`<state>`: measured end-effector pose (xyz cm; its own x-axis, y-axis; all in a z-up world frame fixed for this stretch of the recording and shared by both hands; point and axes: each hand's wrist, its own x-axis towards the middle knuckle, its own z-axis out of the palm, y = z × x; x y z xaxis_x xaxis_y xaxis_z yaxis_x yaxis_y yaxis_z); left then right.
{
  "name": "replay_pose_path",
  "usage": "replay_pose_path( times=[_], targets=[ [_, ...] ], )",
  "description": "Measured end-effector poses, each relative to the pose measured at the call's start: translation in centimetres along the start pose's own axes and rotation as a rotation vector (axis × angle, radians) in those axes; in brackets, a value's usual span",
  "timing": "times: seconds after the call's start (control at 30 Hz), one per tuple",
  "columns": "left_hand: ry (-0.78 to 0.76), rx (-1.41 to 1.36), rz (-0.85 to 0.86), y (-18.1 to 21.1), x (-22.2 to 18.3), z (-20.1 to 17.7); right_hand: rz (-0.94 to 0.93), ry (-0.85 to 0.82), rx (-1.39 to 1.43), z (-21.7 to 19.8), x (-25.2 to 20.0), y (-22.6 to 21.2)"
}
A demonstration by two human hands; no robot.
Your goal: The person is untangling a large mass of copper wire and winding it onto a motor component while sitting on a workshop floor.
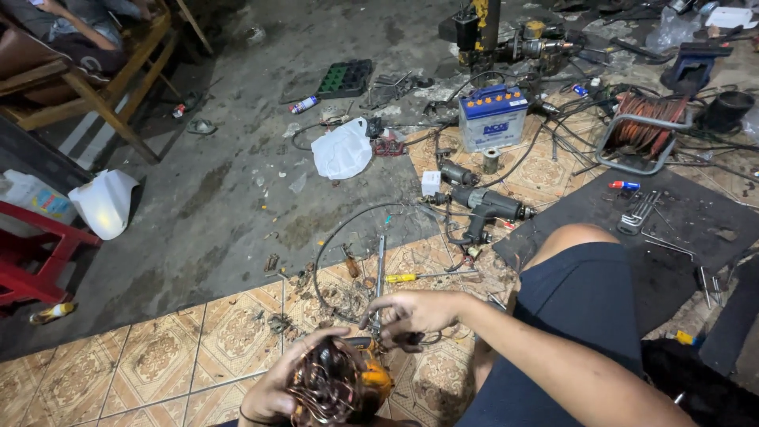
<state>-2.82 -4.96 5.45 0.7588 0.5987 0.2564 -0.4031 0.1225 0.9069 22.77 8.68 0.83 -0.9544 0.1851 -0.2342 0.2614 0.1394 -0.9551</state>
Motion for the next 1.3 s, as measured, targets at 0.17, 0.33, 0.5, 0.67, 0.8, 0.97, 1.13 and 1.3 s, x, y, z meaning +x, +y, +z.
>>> replay_pose_path(
  times=[0.17, 0.33, 0.5, 0.67, 0.8, 0.97, 1.13, 1.3],
  targets=[
    [0.225, -0.134, 0.014, -0.3, -0.8, 0.4, -0.104, 0.262, -0.073, -0.4, 0.2, 1.0],
    [0.048, 0.016, 0.003, 0.5, 0.5, 0.4, -0.118, 0.235, -0.231, -0.7, -0.3, 0.4],
    [-0.036, 0.168, -0.163, 2.1, 0.7, 0.7, -0.088, 0.165, -0.388, -1.1, -0.5, 0.3],
    [-0.092, 0.474, -0.245, 2.1, 0.0, -0.4, -0.02, -0.025, -0.406, -1.2, -1.2, 0.0],
    [-0.131, 0.381, -0.254, 2.3, 0.9, 0.2, -0.099, -0.151, -0.364, -1.8, -2.3, -0.6],
    [-0.165, 0.468, -0.499, 1.6, 2.4, 0.6, 0.095, -0.271, -0.164, -1.7, -4.3, -3.4],
    [-0.126, 0.545, -0.499, 0.8, 2.2, 0.5, 0.124, -0.207, -0.217, -1.6, -4.2, -2.5],
    [-0.122, 0.634, -0.56, -0.2, 3.2, 0.9, 0.143, -0.199, -0.278, -1.7, -2.6, 0.0]
  ],
)
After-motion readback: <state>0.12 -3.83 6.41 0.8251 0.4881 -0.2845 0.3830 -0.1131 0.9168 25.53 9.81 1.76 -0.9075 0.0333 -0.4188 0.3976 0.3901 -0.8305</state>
